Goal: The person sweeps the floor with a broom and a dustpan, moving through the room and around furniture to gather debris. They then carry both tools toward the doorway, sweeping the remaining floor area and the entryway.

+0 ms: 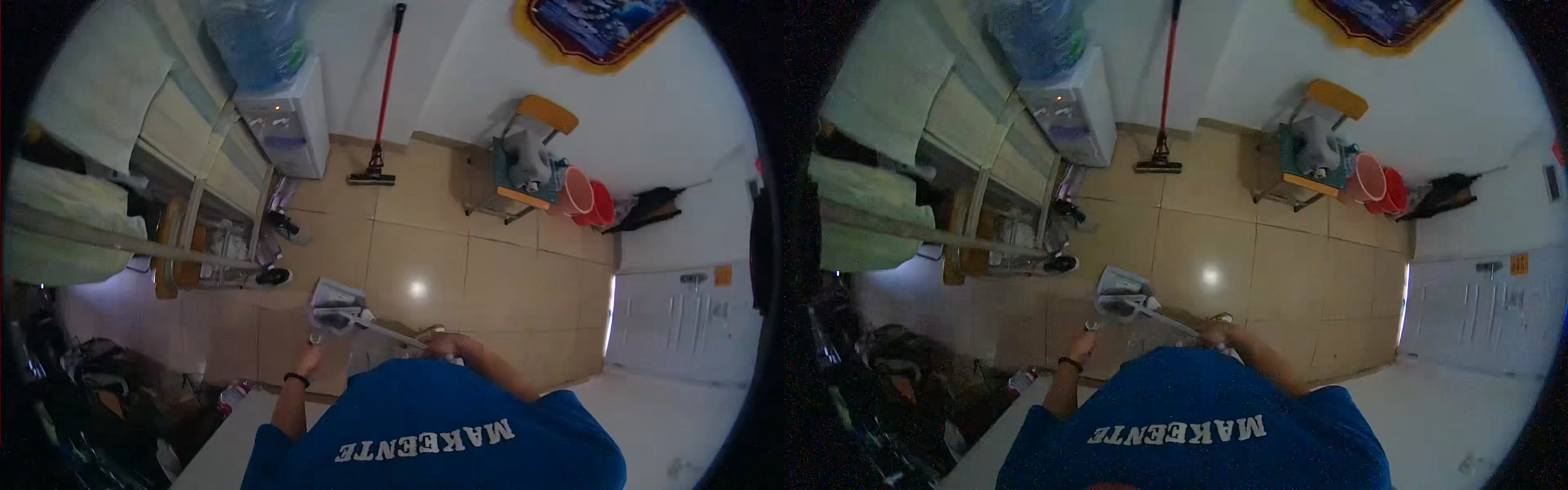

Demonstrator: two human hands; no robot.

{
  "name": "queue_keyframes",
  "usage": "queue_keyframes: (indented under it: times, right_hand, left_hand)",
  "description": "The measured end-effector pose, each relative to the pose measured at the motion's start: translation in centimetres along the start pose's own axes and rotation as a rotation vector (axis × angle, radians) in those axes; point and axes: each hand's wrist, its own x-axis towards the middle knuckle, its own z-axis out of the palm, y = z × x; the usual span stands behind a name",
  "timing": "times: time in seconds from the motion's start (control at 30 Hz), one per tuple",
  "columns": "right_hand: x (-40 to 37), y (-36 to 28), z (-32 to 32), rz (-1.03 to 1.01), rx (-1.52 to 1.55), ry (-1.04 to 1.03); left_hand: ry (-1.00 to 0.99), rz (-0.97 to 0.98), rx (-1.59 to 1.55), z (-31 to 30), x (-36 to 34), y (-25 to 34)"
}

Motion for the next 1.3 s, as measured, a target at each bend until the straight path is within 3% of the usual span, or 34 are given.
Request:
queue_keyframes:
  times: [0.07,0.1,0.17,0.23,0.43,0.5,0.57,0.63,0.77,0.8,0.87,0.9,0.93,1.03,1.13,1.2,1.23,1.27,1.3]
  right_hand:
    - [-4.6,-0.7,-1.6,0.486,0.86,-0.117]
    - [-7.0,-0.8,-1.9,0.481,0.892,-0.084]
    - [-11.3,-0.7,-2.1,0.473,1.233,0.093]
    - [-14.5,-0.9,-1.7,0.422,1.303,0.175]
    - [-17.9,0.7,-1.8,0.305,1.461,0.45]
    - [-18.1,2.9,-2.7,0.289,1.522,0.53]
    - [-19.1,5.5,-5.2,0.468,1.302,0.71]
    - [-20.9,8.4,-8.8,0.538,1.27,0.765]
    - [-22.1,17.9,-12.5,0.674,1.239,0.903]
    - [-21.8,20.7,-13.8,0.657,1.263,0.925]
    - [-20.7,26.6,-15.7,0.698,0.721,0.699]
    - [-19.2,30.8,-15.3,0.694,0.745,0.709]
    - [-17.4,35.3,-14.4,0.576,0.564,0.874]
    - [-16.7,37.6,-16.9,0.465,0.346,1.043]
    - [-15.0,39.9,-19.0,0.622,0.49,1.019]
    - [-13.2,41.6,-19.6,0.717,0.594,1.014]
    - [-12.5,41.5,-20.1,0.673,0.464,0.985]
    - [-12.9,41.6,-20.0,0.389,-0.261,0.857]
    - [-12.0,41.0,-20.5,0.386,-0.255,0.858]
  left_hand:
    - [0.023,0.02,-0.056,0.9,-0.2,-1.5]
    - [0.035,0.018,-0.061,1.2,-0.5,-1.7]
    - [0.03,0.007,0.011,1.9,-0.6,-2.1]
    - [-0.005,-0.05,0.075,2.5,1.3,-4.1]
    - [-0.002,0.085,0.395,5.4,0.9,6.5]
    - [-0.07,0.075,0.553,7.1,0.3,13.4]
    - [-0.132,0.069,0.696,9.1,1.7,16.7]
    - [-0.21,0.181,0.712,11.2,6.6,17.5]
    - [-0.128,0.21,0.697,17.3,11.3,22.5]
    - [-0.136,0.176,0.801,19.1,11.8,24.7]
    - [-0.144,0.145,0.928,22.4,12.8,27.8]
    - [-0.155,0.155,0.937,23.8,13.2,29.0]
    - [-0.166,0.161,0.946,25.2,13.5,29.8]
    - [-0.145,0.245,1.162,28.2,11.5,34.3]
    - [-0.037,0.398,1.077,27.9,15.2,32.7]
    - [-0.011,0.352,1.161,27.3,16.3,33.6]
    - [0.013,0.304,1.219,27.1,16.6,34.0]
    - [0.016,0.299,1.227,27.2,17.0,34.5]
    - [0.0,0.375,1.199,27.1,17.5,35.0]
